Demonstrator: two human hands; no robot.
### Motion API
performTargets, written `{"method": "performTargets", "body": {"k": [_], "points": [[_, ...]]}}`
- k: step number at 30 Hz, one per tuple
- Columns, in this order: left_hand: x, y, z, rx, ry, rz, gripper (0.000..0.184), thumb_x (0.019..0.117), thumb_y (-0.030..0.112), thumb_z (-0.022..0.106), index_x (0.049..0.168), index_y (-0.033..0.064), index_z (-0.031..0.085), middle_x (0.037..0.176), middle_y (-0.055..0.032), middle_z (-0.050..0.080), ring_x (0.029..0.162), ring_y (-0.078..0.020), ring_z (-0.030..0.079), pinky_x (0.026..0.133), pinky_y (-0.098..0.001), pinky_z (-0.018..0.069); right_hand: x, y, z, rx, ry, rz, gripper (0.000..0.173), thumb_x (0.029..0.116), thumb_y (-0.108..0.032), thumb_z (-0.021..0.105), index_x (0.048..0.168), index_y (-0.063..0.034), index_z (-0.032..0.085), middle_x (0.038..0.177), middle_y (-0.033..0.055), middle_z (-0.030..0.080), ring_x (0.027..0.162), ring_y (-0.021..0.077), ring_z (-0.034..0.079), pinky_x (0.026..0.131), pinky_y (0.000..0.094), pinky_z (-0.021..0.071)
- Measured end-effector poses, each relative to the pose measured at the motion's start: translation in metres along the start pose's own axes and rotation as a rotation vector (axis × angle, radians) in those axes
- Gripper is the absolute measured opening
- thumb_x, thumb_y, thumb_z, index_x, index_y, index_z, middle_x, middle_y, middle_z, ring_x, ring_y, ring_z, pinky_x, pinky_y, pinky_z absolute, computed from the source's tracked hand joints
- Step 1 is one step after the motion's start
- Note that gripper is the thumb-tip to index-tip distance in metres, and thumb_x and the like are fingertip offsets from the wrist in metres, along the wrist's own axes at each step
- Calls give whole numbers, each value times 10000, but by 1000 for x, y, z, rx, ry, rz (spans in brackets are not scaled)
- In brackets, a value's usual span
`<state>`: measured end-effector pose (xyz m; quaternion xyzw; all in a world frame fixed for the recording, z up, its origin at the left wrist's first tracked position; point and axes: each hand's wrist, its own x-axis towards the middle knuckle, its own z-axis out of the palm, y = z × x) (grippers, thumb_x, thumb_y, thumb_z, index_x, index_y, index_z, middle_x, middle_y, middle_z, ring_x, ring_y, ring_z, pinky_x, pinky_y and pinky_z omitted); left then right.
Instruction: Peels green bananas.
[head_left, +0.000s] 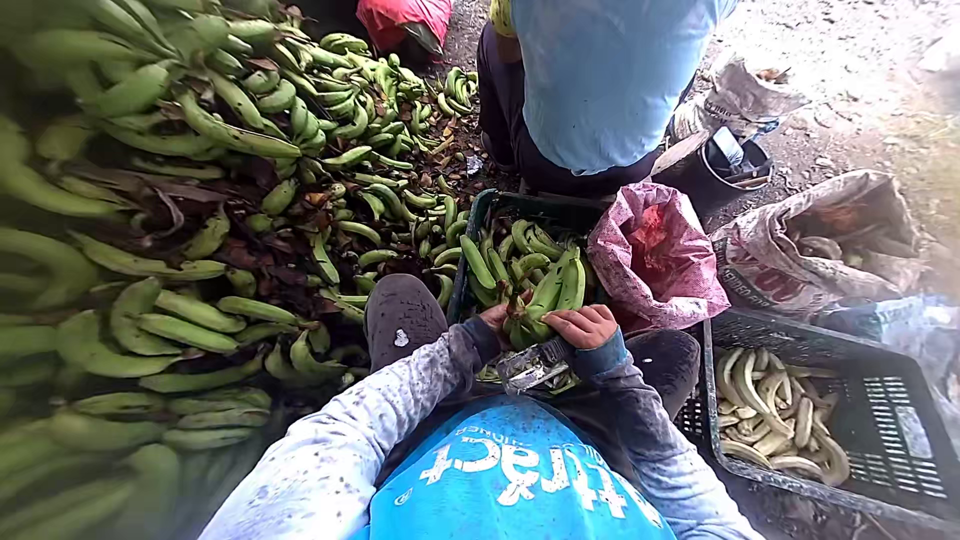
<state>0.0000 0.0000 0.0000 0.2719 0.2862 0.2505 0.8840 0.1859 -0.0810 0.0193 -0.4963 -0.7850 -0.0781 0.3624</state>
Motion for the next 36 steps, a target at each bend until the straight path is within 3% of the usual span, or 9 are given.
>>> {"method": "performTargets", "body": {"k": [4, 6, 9, 13, 16, 21, 26, 29, 36], "points": [[27, 41, 8, 294, 349, -54, 149, 1076, 189, 476, 1189, 129, 553, 829, -1, 631, 683, -77, 608, 645, -268, 545, 10, -15, -10, 75, -202, 246, 292, 812, -98, 741, 1095, -42, 787, 1093, 146, 774, 957, 344, 741, 877, 551, 542], [47, 63, 3, 484, 514, 96, 497, 1043, 185, 582, 1487, 57, 400, 1104, -154, 623, 849, -179, 607, 759, -355, 538, 7, -18, -5, 50, -214, 328, 340, 788, -127, 758, 1112, -28, 775, 1103, 154, 771, 981, 351, 742, 877, 552, 547], [74, 87, 3, 813, 611, 445, 693, 963, 114, 699, 1539, -15, 335, 1447, -268, 520, 1299, -335, 561, 1102, -477, 452, 13, -26, -5, 189, -522, 661, 454, 931, -227, 714, 1306, 26, 671, 1298, 211, 688, 1231, 393, 642, 1071, 593, 443], [100, 145, -30, 1064, 875, 541, 683, 869, 57, 718, 1502, 51, 460, 1388, -261, 586, 1274, -432, 581, 1052, -619, 470, -27, -45, -9, 296, -638, 749, 453, 932, -283, 717, 1277, 9, 691, 1253, 207, 708, 1203, 373, 662, 1066, 588, 469], [94, 170, -30, 958, 810, 437, 754, 866, 24, 715, 1538, 42, 375, 1421, -267, 549, 1302, -414, 552, 1074, -581, 452, -51, -51, -13, 410, -620, 850, 479, 926, -248, 720, 1298, 48, 664, 1303, 231, 676, 1258, 382, 622, 1106, 585, 414], [74, 112, -26, 1140, 617, 177, 1031, 955, 469, 695, 1642, 63, 42, 1585, -381, 254, 1437, -534, 349, 1157, -654, 324, -45, -33, -15, 218, -464, 720, 450, 848, -146, 762, 1251, 41, 698, 1246, 237, 705, 1164, 437, 666, 1011, 652, 456], [15, 43, 12, 752, 194, -205, 496, 1113, 393, 371, 1469, 58, 453, 1255, -212, 630, 1062, -323, 639, 874, -517, 526, -29, 3, -14, 21, -50, 242, 266, 843, -186, 686, 1043, -49, 795, 1031, 143, 784, 856, 336, 740, 807, 539, 533], [-10, 20, 36, 280, 49, -195, 398, 1128, 339, 249, 1090, 139, 592, 895, 6, 695, 819, -77, 679, 747, -272, 577, -14, 8, 0, 40, 69, -4, 220, 951, -164, 588, 978, -153, 806, 1003, 50, 795, 779, 234, 699, 826, 434, 493], [20, 24, 33, 363, 354, -15, 97, 993, -8, 546, 1070, 17, 600, 848, -50, 632, 747, -106, 608, 714, -276, 528, -9, -9, 12, -14, -13, 166, 225, 860, -129, 664, 1029, -135, 812, 1051, 69, 791, 808, 264, 723, 827, 492, 501]]}}
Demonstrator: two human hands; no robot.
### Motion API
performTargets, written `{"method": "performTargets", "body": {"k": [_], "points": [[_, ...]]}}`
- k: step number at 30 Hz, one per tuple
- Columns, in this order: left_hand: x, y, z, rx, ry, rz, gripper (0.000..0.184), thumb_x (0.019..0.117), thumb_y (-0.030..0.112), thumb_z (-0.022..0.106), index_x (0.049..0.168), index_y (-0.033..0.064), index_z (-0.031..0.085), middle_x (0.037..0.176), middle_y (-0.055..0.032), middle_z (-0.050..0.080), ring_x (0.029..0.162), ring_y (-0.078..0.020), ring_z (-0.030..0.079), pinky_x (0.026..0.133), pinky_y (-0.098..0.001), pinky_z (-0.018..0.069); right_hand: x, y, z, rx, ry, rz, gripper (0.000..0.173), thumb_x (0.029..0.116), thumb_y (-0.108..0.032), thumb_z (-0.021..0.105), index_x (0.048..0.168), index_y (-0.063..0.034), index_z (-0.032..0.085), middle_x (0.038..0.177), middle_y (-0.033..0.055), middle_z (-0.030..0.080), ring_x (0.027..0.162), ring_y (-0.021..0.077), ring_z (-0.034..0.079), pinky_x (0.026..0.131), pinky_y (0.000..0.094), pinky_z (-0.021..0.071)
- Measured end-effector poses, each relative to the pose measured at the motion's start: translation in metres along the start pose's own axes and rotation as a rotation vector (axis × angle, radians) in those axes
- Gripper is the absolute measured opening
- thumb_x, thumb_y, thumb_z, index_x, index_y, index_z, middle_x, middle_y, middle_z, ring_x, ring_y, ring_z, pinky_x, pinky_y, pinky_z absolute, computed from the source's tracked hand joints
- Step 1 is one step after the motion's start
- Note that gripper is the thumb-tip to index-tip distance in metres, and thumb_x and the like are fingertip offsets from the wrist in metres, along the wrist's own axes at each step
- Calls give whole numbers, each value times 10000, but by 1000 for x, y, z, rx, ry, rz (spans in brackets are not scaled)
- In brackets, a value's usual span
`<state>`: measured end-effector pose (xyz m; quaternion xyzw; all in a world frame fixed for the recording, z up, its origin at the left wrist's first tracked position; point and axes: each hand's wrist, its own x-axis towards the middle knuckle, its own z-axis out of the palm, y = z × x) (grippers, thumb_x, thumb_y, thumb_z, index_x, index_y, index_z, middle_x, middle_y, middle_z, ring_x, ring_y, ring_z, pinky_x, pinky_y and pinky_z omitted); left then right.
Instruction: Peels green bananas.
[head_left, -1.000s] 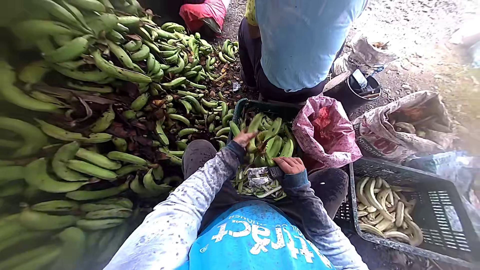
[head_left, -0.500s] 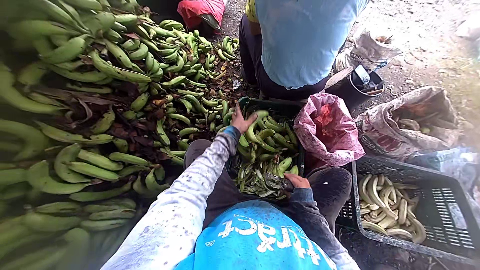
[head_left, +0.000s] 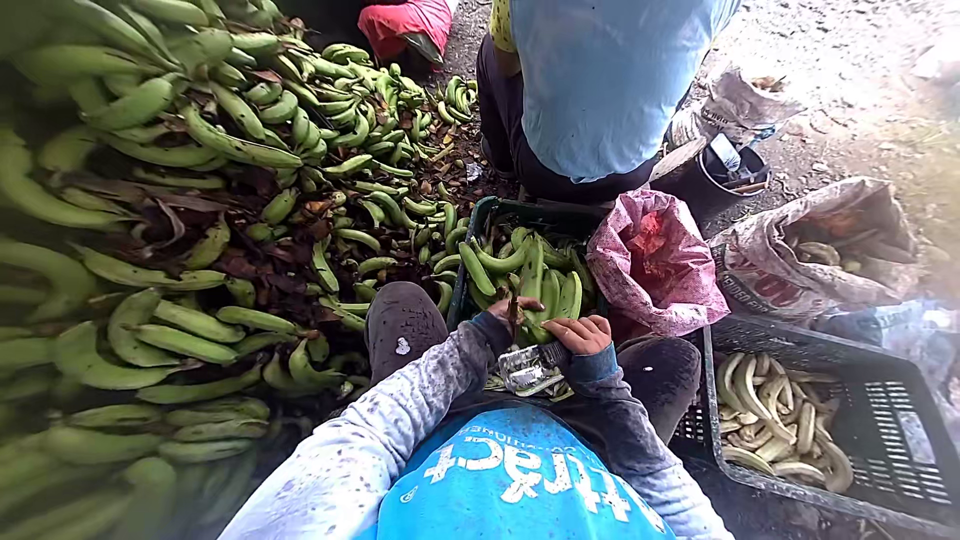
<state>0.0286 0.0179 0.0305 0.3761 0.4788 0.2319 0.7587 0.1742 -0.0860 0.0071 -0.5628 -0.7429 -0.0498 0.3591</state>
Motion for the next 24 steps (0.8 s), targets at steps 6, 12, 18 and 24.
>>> {"method": "performTargets", "body": {"k": [6, 12, 18, 24], "points": [[69, 20, 2, 190, 281, 412, 1026, 731, -194, 700, 1600, 20, 198, 1548, -253, 413, 1386, -316, 487, 1122, -447, 445, 39, -29, -28, 40, -793, 690, 507, 968, -246, 678, 1445, -100, 591, 1433, 119, 620, 1335, 305, 570, 1151, 540, 338], [114, 19, 1, 532, 355, 533, 981, 736, -48, 746, 1597, 167, 329, 1485, -262, 488, 1367, -415, 485, 1113, -588, 415, 44, -6, -11, 206, -823, 860, 503, 1025, -410, 599, 1401, -75, 613, 1415, 166, 619, 1360, 313, 551, 1163, 542, 364], [134, -2, -4, 816, 465, 447, 915, 801, 97, 791, 1587, 286, 361, 1497, -241, 473, 1360, -479, 456, 1051, -670, 414, 18, 14, 38, 597, -683, 1100, 445, 1038, -236, 619, 1330, 98, 574, 1320, 275, 615, 1253, 286, 592, 1116, 406, 419], [144, 82, -64, 628, 728, 393, 869, 819, 77, 759, 1579, 74, 337, 1472, -309, 482, 1367, -488, 464, 1089, -640, 413, -9, -37, -17, 629, -670, 1070, 425, 988, -184, 682, 1300, 95, 608, 1244, 262, 665, 1195, 286, 631, 1095, 418, 447]]}}
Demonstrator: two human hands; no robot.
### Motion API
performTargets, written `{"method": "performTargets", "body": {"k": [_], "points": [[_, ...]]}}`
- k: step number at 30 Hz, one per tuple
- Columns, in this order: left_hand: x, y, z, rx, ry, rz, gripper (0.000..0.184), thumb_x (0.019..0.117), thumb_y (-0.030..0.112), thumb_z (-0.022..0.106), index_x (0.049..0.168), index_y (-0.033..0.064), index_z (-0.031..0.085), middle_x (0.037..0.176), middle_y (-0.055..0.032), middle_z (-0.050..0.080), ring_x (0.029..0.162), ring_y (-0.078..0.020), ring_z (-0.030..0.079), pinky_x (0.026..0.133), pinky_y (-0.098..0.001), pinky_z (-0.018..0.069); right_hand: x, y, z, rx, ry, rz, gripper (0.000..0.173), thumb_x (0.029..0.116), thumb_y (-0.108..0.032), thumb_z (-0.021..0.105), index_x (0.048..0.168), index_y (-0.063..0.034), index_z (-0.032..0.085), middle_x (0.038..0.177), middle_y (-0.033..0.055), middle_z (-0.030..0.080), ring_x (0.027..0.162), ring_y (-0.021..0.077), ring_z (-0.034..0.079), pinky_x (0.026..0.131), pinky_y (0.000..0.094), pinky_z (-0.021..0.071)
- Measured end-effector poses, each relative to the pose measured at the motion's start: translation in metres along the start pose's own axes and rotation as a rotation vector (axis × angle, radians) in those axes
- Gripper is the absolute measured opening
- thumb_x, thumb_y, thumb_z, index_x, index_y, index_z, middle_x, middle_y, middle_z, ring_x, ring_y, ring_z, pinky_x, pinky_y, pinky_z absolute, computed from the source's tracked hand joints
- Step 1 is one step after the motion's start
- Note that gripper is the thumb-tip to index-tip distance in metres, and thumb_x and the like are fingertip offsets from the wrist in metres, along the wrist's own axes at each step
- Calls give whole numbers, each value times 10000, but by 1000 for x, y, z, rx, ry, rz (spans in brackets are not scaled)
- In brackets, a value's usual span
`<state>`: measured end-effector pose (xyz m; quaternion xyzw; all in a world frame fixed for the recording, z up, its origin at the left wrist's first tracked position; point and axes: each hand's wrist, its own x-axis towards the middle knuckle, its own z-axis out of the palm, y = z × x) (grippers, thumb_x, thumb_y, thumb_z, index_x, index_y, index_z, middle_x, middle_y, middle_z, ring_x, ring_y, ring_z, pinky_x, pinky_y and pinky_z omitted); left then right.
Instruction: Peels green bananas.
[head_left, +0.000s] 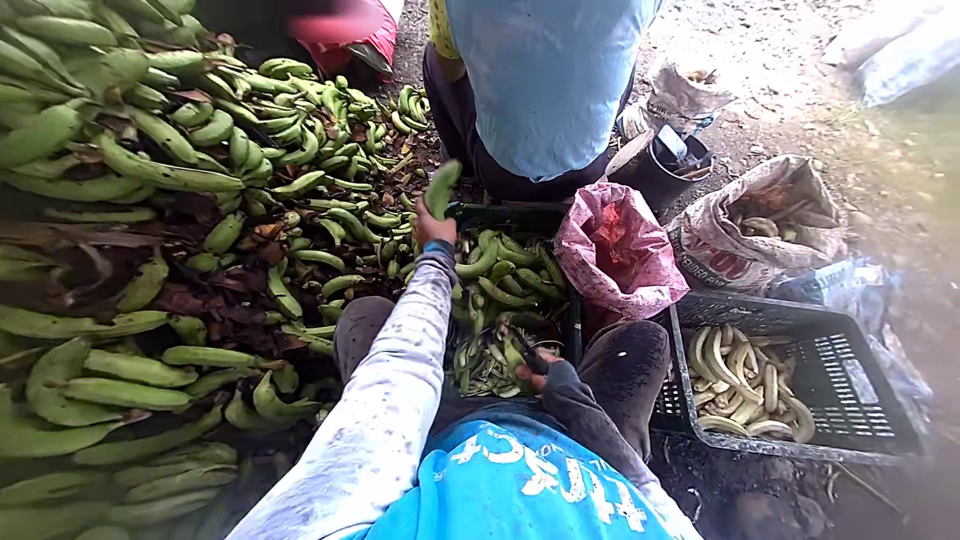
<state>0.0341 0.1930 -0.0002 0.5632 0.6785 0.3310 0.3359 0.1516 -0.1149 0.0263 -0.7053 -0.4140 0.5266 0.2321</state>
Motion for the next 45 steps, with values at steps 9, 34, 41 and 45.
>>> {"method": "performTargets", "body": {"k": [9, 34, 41, 45], "points": [[-101, 43, -55, -1053, -660, -287, 435, 1115, 383, 192, 1323, 131, 479, 1100, -58, 633, 971, -150, 626, 816, -358, 545, 68, -49, -33, -274, 563, -743, 702, 778, -203, 887, 1390, 5, 610, 1439, 242, 578, 1191, 454, 644, 934, 676, 506], [-130, -48, -38, -781, -246, -13, 567, 993, 78, 644, 1487, 107, 367, 1335, -117, 562, 1075, -205, 641, 856, -411, 590, 69, 19, 8, 174, 120, -15, 545, 1084, -268, 385, 1540, 26, 339, 1043, 237, 655, 869, 290, 651, 851, 468, 551], [-144, -45, -20, -791, -247, 273, 658, 891, -64, 692, 1454, 2, 357, 1256, -52, 619, 1108, -79, 639, 957, -286, 555, 33, -71, -29, 580, 322, -350, 530, 1033, -373, 418, 1291, 83, 497, 643, -46, 510, 516, 40, 492, 506, 239, 471], [-142, -37, -20, -747, -259, 323, 681, 886, -58, 706, 1467, 4, 355, 1253, -52, 624, 1102, -72, 643, 950, -273, 557, 44, -65, -25, 615, 354, -530, 541, 1028, -506, 469, 1161, 16, 522, 601, -65, 534, 483, 33, 523, 467, 220, 482]]}}
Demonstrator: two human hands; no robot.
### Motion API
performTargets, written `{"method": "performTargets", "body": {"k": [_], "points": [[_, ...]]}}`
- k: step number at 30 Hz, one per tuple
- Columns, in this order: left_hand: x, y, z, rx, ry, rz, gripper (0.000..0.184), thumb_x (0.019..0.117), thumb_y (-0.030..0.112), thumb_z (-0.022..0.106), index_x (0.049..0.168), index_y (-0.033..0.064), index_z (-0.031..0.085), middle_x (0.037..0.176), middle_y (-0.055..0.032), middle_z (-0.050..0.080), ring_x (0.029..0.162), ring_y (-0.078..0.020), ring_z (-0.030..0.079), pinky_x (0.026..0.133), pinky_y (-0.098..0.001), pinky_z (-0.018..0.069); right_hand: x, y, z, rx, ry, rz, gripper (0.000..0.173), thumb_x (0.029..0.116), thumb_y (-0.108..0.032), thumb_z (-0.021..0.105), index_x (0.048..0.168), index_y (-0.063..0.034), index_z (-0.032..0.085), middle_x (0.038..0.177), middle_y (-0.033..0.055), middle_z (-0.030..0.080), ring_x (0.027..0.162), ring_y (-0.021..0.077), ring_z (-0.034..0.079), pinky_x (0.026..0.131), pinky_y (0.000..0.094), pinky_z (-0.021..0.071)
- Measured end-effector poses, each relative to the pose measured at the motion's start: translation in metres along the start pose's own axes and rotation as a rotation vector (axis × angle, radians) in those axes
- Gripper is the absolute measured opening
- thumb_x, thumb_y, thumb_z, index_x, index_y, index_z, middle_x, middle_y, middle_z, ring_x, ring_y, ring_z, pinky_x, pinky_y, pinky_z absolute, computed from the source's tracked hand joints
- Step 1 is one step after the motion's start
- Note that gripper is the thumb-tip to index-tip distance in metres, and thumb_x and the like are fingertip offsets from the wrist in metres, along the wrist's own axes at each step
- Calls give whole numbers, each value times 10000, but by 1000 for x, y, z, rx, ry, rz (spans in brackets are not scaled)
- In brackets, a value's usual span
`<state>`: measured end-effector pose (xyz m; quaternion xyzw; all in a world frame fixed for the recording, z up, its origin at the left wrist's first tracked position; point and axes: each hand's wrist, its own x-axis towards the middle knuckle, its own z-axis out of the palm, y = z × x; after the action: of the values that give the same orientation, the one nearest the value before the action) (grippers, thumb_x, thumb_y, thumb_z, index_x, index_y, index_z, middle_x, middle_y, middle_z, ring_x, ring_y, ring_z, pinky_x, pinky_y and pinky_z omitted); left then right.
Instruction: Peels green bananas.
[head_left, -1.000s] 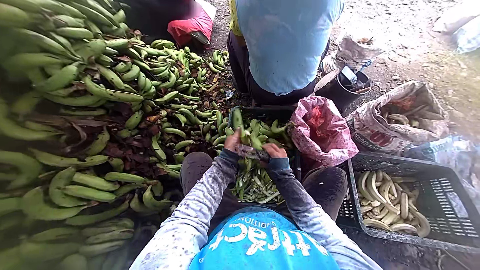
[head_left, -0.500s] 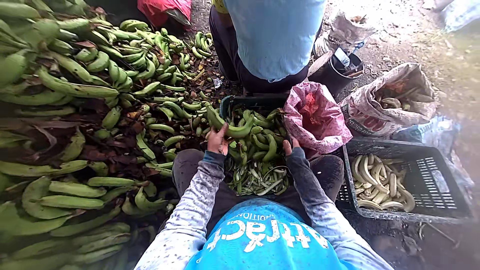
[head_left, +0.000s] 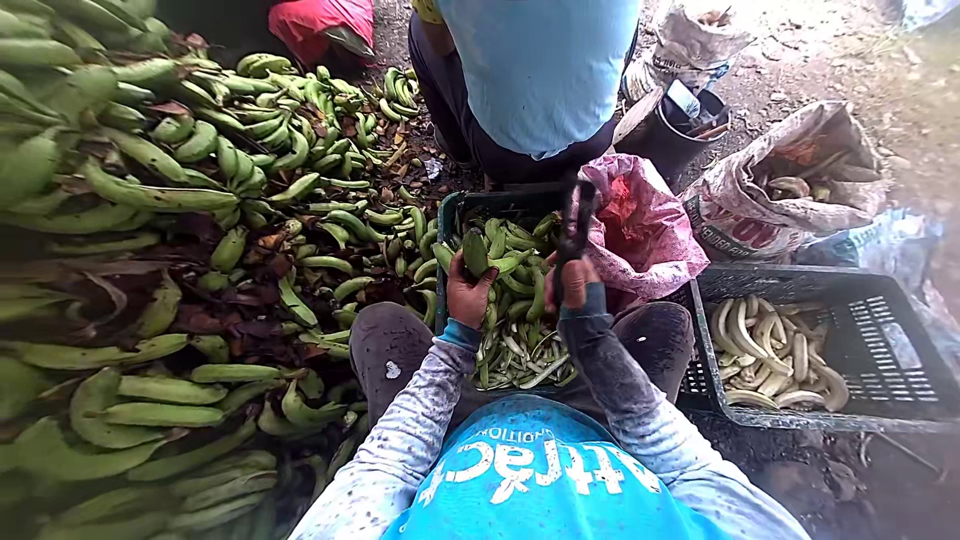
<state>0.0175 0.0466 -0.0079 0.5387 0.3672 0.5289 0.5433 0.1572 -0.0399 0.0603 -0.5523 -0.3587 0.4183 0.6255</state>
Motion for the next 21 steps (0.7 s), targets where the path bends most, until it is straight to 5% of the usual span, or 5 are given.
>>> {"method": "performTargets", "body": {"k": [3, 6, 11, 16, 21], "points": [[0, 10, -3, -64, -12, -4, 611, 918, -37, 679, 1454, 20, 392, 1238, -47, 646, 1086, -106, 662, 938, -307, 571, -24, 90, -17, -402, -273, 477, 531, 1126, -287, 340, 1337, 163, 528, 1093, 328, 657, 961, 334, 661, 929, 469, 528], [22, 35, -9, -89, -45, -77, 508, 996, 137, 631, 1448, 86, 402, 1204, 3, 661, 1039, -88, 677, 894, -304, 593, -30, 81, -5, -563, -268, 829, 513, 1147, -310, 274, 1404, 78, 492, 1243, 262, 601, 1063, 291, 603, 1008, 433, 456], [44, 33, 7, -20, -94, -381, 477, 1132, 359, 258, 1355, 21, 511, 999, -66, 657, 842, -102, 642, 775, -300, 565, -7, 62, -38, -429, -269, 361, 474, 1084, -226, 376, 1394, 116, 486, 1102, 240, 640, 949, 225, 607, 922, 377, 497], [34, 37, 38, -59, -149, -592, 461, 1132, 342, 291, 1273, 4, 571, 982, -98, 661, 845, -140, 643, 783, -345, 558, 34, 122, -68, -722, -200, -451, 675, 989, -641, 464, 1167, -47, 732, 1039, 178, 744, 966, 313, 718, 872, 547, 564], [1, 38, 55, -38, -82, -554, 517, 1118, 445, 285, 1311, 61, 572, 1073, -114, 644, 875, -170, 620, 763, -380, 544, 62, 20, -68, -1108, -14, -95, 539, 994, -485, 618, 1372, -101, 643, 1291, 283, 640, 1220, 496, 594, 1009, 698, 442]]}}
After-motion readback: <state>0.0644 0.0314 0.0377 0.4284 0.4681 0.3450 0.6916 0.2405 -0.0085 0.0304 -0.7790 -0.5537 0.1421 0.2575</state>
